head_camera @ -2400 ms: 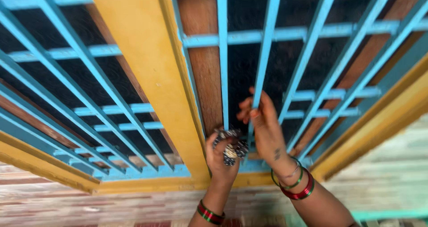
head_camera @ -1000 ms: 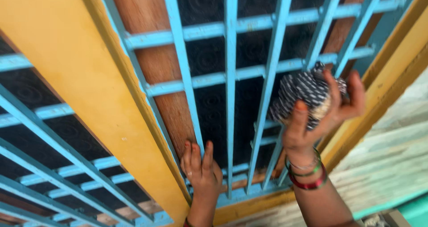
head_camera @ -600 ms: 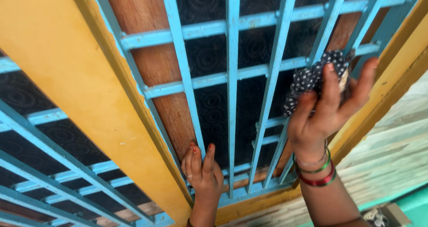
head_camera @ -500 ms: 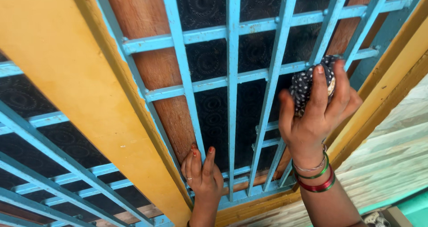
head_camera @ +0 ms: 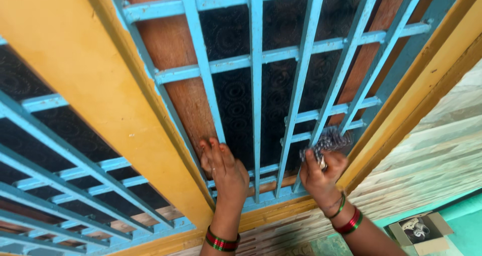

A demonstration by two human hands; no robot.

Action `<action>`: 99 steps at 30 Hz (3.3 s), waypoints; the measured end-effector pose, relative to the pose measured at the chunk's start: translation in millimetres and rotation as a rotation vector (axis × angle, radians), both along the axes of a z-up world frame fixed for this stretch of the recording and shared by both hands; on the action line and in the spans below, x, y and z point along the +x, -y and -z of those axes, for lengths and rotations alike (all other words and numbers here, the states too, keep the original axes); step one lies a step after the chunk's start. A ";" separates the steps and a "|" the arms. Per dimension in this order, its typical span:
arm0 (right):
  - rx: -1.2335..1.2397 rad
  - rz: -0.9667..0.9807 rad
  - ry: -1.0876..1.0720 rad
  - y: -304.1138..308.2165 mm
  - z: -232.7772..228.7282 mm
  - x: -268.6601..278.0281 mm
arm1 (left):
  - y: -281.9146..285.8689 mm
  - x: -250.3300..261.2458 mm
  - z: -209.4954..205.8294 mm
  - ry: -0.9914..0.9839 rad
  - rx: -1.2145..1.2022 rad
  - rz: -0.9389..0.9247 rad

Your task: The person cleans a blue window grill with a cloth by hand, wiping the horizontal and vertical bars repeatedly.

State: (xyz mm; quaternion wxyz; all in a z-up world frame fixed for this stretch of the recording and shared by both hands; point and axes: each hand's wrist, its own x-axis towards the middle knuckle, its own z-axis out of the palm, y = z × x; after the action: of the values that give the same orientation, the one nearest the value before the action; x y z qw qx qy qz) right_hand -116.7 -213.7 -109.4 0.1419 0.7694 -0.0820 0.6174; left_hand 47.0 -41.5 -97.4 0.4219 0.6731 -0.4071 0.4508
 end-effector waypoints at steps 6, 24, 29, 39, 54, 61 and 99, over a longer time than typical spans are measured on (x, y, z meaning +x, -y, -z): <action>0.319 -0.282 -0.060 18.8 39.8 -39.5 | 1.1 -4.4 -2.9 -0.020 0.027 -0.063; 0.181 0.130 0.175 10.9 -135.8 -10.3 | -0.6 -9.6 -13.2 0.001 -0.009 -0.088; 0.105 0.129 0.138 40.1 -73.6 -20.7 | 2.1 -9.9 -11.2 -0.018 -0.006 -0.082; 0.003 0.099 0.186 36.4 -62.5 -66.6 | 1.6 -10.2 -19.4 -0.013 -0.041 -0.022; 0.010 0.214 0.119 27.2 -78.8 -12.4 | -6.2 -6.5 -11.7 -0.025 0.004 0.060; 0.340 -0.110 -0.005 17.8 9.1 -48.7 | -3.7 -3.2 -10.3 -0.001 -0.004 0.051; 0.113 0.038 0.453 30.0 -164.9 1.7 | -7.1 -2.7 -1.6 -0.010 0.002 0.037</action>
State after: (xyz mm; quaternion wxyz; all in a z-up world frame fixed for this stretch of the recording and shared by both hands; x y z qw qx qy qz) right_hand -115.1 -243.8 55.4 0.0883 0.6162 -0.1605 0.7660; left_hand 44.3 -34.3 -95.9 0.4314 0.6682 -0.4180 0.4389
